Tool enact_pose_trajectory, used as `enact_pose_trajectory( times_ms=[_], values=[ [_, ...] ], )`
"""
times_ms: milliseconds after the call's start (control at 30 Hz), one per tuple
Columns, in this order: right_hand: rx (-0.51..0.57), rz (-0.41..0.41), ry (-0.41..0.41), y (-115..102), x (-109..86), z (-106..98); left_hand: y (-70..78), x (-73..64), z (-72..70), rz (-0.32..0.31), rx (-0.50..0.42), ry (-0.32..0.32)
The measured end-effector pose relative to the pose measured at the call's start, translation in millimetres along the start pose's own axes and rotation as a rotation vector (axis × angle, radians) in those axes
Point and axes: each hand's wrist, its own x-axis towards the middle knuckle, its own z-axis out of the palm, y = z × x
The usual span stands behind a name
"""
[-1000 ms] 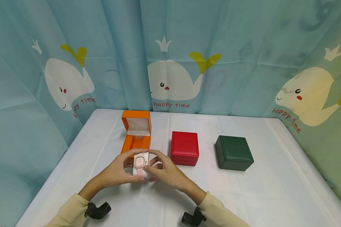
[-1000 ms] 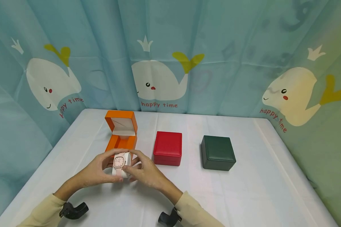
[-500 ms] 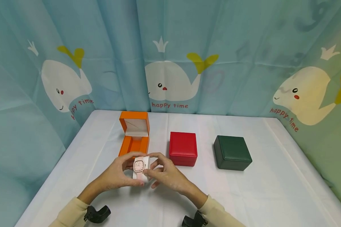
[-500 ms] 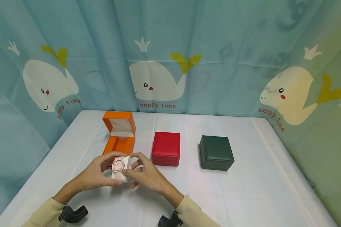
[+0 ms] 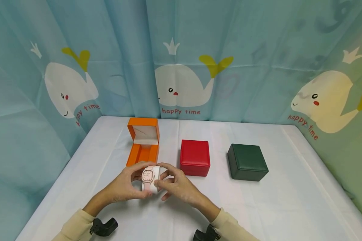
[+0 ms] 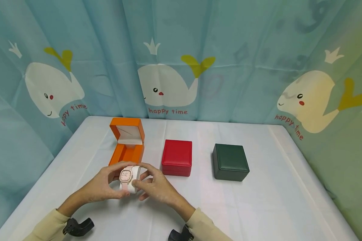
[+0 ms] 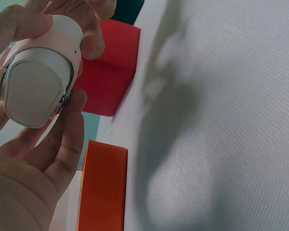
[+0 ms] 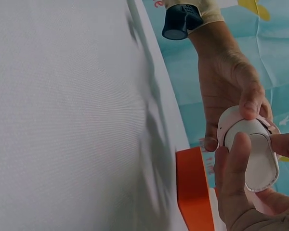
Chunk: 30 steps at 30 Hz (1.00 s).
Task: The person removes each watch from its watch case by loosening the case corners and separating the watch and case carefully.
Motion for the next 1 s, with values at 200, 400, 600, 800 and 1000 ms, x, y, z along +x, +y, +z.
enact_pose_trajectory(
  times_ms=[200, 400, 600, 800, 1000],
  values=[
    [0.005, 0.010, 0.001, 1.8, -1.3, 0.4, -2.0, -0.3, 0.6, 0.005, -0.015, -0.019],
    [-0.005, 0.006, 0.014, 2.2, -1.2, -0.3, -4.4, 0.7, 2.1, -0.033, -0.117, -0.038],
    [0.004, 0.030, -0.010, 7.2, -2.2, -0.8, -4.8, 1.8, 5.5, -0.156, -0.292, -0.057],
    [0.005, 0.023, 0.008, 9.0, -2.1, -0.5, -4.1, 2.4, 4.5, -0.247, -0.343, -0.066],
    [0.001, 0.015, 0.011, 9.8, -1.5, 1.1, -3.4, 1.5, 3.9, -0.297, -0.392, -0.066]
  ],
)
